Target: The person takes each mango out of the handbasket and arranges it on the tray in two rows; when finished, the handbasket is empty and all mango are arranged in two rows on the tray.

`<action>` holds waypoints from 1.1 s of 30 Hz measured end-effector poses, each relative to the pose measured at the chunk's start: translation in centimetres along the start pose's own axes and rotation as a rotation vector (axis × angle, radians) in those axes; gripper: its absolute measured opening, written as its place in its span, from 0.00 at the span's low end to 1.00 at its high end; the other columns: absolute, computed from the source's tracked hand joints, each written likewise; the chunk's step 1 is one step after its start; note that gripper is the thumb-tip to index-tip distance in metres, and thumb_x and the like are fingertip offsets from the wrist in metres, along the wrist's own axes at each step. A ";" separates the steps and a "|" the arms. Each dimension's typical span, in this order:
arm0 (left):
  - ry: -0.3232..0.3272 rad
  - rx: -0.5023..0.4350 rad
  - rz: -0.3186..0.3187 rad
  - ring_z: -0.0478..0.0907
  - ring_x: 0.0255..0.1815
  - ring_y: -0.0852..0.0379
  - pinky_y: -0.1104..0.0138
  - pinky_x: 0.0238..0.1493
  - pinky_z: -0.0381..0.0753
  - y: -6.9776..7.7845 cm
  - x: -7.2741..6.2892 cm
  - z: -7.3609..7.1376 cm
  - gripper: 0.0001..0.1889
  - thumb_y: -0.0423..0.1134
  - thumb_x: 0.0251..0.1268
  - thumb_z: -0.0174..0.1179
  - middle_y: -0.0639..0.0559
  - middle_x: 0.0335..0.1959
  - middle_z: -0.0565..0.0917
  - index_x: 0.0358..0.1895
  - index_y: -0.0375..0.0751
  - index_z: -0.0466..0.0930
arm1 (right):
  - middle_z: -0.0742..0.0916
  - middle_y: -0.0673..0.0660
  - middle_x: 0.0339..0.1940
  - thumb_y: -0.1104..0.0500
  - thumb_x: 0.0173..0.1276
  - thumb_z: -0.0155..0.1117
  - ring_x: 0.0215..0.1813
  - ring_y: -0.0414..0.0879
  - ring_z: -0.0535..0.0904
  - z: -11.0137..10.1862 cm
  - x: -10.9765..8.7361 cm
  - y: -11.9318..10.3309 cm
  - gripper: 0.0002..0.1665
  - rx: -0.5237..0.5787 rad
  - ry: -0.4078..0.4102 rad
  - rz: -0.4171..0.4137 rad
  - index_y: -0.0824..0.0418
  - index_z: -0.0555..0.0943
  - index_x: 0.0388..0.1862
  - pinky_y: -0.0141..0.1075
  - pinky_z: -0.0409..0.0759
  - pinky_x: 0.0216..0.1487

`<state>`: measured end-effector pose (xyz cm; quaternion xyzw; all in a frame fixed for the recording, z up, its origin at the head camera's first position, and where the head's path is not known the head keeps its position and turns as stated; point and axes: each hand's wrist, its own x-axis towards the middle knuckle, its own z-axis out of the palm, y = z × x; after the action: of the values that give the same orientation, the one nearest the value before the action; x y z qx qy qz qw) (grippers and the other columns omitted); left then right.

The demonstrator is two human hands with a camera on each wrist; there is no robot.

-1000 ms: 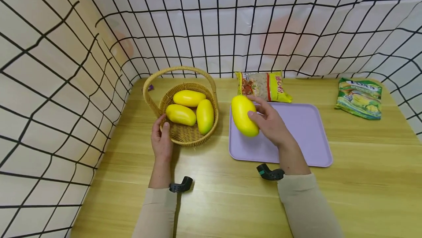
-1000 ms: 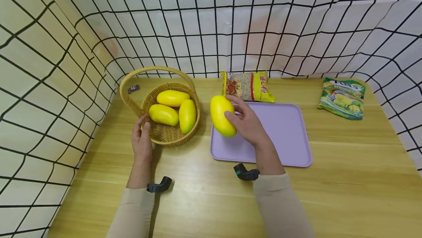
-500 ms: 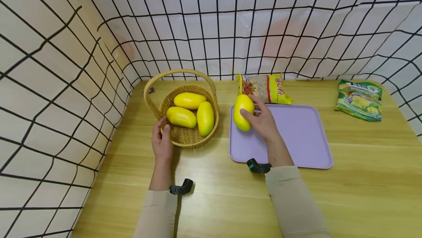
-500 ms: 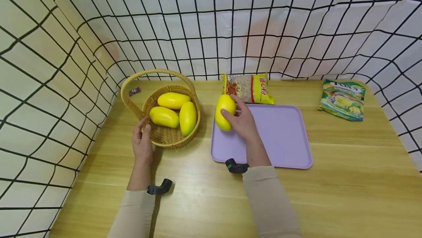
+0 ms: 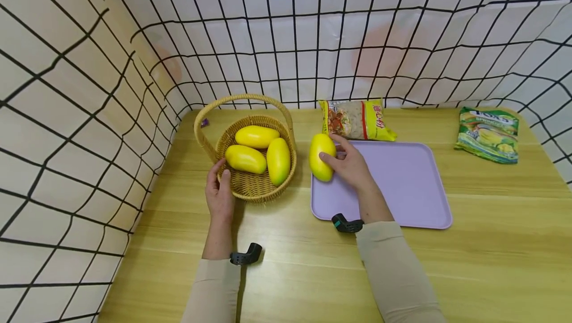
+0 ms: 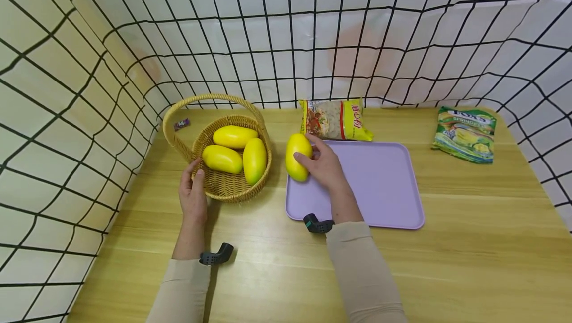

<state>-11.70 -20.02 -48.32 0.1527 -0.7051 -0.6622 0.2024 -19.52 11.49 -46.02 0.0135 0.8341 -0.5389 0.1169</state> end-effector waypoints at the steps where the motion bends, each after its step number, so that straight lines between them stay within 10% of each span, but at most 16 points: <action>1: 0.002 0.003 0.001 0.61 0.78 0.53 0.58 0.77 0.59 0.0 0.0 0.0 0.20 0.37 0.78 0.50 0.44 0.73 0.73 0.68 0.39 0.75 | 0.75 0.62 0.70 0.43 0.69 0.69 0.63 0.58 0.76 0.0 0.0 0.0 0.42 -0.012 -0.001 0.002 0.40 0.64 0.79 0.50 0.78 0.62; 33: -0.002 -0.010 -0.004 0.62 0.77 0.54 0.67 0.72 0.62 0.0 0.0 0.0 0.20 0.37 0.78 0.50 0.45 0.72 0.73 0.68 0.39 0.75 | 0.79 0.60 0.65 0.41 0.69 0.68 0.59 0.56 0.77 -0.1 -0.1 0.3 0.39 -0.092 0.042 -0.011 0.43 0.68 0.76 0.48 0.78 0.58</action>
<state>-11.74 -19.99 -48.32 0.1523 -0.7017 -0.6663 0.2011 -19.38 11.74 -46.28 0.0151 0.8604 -0.5001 0.0968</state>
